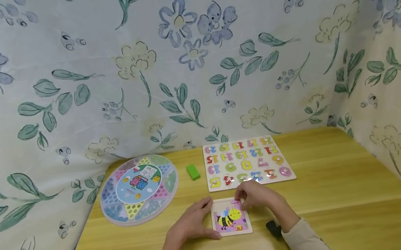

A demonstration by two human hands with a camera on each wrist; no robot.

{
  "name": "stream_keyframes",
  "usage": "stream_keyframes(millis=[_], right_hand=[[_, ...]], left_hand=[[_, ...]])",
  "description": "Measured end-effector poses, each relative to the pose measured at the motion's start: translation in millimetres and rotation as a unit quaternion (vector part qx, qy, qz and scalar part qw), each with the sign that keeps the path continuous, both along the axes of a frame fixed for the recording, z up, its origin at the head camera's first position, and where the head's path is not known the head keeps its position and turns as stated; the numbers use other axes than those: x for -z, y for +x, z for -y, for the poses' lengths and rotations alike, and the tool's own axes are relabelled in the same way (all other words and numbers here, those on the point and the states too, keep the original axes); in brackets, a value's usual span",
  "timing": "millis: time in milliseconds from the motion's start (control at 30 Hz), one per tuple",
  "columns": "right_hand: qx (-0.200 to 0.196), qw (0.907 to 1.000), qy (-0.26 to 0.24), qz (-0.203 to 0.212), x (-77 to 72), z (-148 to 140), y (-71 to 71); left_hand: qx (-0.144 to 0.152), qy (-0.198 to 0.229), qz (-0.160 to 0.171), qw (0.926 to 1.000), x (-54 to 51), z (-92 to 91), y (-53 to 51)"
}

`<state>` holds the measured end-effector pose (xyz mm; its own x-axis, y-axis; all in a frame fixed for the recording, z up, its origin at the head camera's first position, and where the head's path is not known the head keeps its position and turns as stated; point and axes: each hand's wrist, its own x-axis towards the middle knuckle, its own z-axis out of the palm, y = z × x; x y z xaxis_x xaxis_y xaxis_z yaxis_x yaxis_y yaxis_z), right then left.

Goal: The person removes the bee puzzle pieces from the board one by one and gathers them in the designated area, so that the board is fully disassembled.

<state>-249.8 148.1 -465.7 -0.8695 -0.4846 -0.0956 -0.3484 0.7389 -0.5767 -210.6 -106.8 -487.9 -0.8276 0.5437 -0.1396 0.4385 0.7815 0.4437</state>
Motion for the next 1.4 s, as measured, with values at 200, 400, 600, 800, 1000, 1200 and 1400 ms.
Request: stream_keyframes(millis=[200, 400, 600, 800, 1000, 1200, 1400], right_hand=[[0.010, 0.9999, 0.008, 0.001, -4.0, 5, 5.7], [0.020, 0.9997, 0.014, 0.004, -5.9, 7, 6.6], [0.016, 0.9997, 0.018, -0.005, -6.6, 7, 5.2], [0.011, 0.9998, 0.015, -0.006, -8.4, 6, 5.4], [0.021, 0.9997, 0.011, 0.001, -8.3, 4, 3.4], [0.026, 0.9996, 0.004, 0.007, -7.7, 1, 1.4], [0.014, 0.9999, -0.002, 0.002, -3.0, -4, 1.5]], left_hand=[[-0.007, 0.009, 0.010, 0.9999, 1.4, -0.2, 1.1], [-0.002, 0.002, 0.002, 1.0000, 1.6, 0.3, 0.3], [-0.003, -0.001, -0.001, 1.0000, -1.7, 0.9, 0.6], [-0.006, 0.001, 0.000, 1.0000, -0.4, 0.8, 0.4], [-0.009, 0.001, -0.003, 1.0000, 1.3, 0.5, -0.2], [-0.009, 0.000, -0.003, 1.0000, 2.7, 0.2, -1.7], [-0.009, -0.001, 0.006, 0.9999, 3.7, 0.7, -0.5]])
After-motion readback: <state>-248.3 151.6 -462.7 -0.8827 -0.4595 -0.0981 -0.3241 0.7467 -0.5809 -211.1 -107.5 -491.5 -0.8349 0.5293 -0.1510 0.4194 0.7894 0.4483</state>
